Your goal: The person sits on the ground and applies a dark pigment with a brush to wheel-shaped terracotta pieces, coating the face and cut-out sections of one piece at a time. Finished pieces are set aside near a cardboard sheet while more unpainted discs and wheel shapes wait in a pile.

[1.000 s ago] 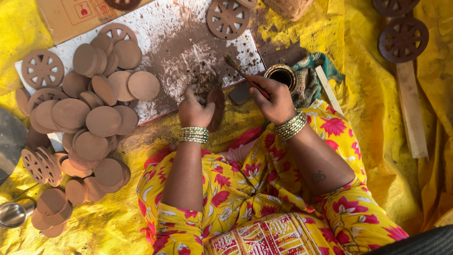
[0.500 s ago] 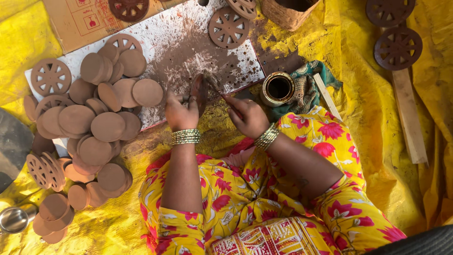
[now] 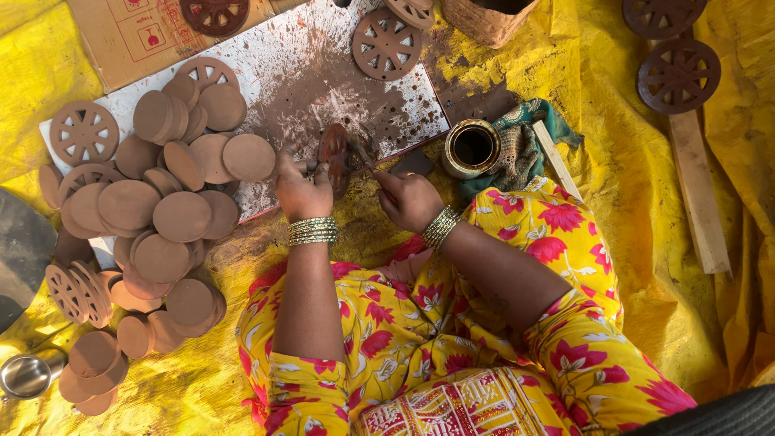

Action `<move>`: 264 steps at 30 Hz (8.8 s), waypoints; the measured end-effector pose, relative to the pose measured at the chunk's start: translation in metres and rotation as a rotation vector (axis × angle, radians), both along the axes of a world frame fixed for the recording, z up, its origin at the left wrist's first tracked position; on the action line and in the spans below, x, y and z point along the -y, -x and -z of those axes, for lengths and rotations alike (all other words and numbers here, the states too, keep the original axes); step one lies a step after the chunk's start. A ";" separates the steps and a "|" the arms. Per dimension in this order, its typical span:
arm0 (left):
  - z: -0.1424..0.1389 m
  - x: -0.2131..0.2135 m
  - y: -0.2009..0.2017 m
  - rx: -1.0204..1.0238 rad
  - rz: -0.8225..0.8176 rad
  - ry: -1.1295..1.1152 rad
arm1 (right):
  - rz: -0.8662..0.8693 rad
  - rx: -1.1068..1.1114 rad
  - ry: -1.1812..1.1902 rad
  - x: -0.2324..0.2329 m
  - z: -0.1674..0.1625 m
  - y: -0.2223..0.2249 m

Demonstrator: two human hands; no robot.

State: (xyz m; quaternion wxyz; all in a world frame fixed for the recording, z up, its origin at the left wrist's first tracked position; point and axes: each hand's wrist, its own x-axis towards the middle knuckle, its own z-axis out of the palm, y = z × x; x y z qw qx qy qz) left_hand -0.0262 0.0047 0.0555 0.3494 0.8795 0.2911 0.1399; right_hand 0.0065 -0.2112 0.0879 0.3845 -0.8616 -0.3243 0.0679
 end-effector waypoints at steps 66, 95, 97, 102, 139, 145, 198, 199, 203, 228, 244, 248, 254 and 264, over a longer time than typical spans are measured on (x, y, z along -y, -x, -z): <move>-0.002 0.008 -0.007 0.103 0.155 0.001 | 0.307 -0.626 -0.874 0.045 0.031 -0.040; -0.003 0.011 -0.004 0.081 0.111 -0.034 | 0.164 -0.413 -0.687 0.054 -0.006 -0.032; -0.004 0.008 -0.004 0.062 0.097 0.003 | 0.231 -0.461 -0.716 0.053 -0.002 -0.038; -0.019 0.008 -0.002 -0.036 0.095 -0.114 | 0.301 -0.414 -0.597 0.051 -0.001 -0.037; -0.036 0.004 0.008 0.024 0.160 -0.416 | 0.276 -0.417 -0.653 0.038 -0.008 -0.018; -0.029 0.008 0.003 0.084 0.150 -0.431 | 0.263 -0.443 -0.698 0.037 -0.009 -0.018; -0.017 -0.025 0.009 -0.024 0.027 -0.241 | 0.180 -0.202 -0.238 0.007 0.002 0.002; -0.017 -0.026 0.009 -0.020 0.029 -0.245 | 0.150 -0.155 -0.245 0.006 0.003 0.003; -0.016 -0.026 0.009 -0.017 0.024 -0.262 | 0.106 -0.072 -0.192 -0.001 0.009 0.007; -0.009 -0.029 0.011 -0.090 -0.019 -0.238 | -0.151 -0.030 0.007 0.001 0.000 0.005; -0.001 -0.031 0.010 -0.064 -0.014 -0.213 | -0.230 0.005 -0.043 0.007 -0.017 0.017; 0.001 -0.032 0.010 -0.077 -0.011 -0.212 | -0.162 -0.044 -0.043 0.017 -0.027 0.018; -0.002 -0.030 0.011 -0.067 -0.006 -0.189 | -0.085 0.010 -0.141 0.005 -0.023 0.017; -0.002 -0.030 0.009 -0.072 -0.014 -0.191 | -0.223 -0.110 0.107 0.021 -0.034 0.017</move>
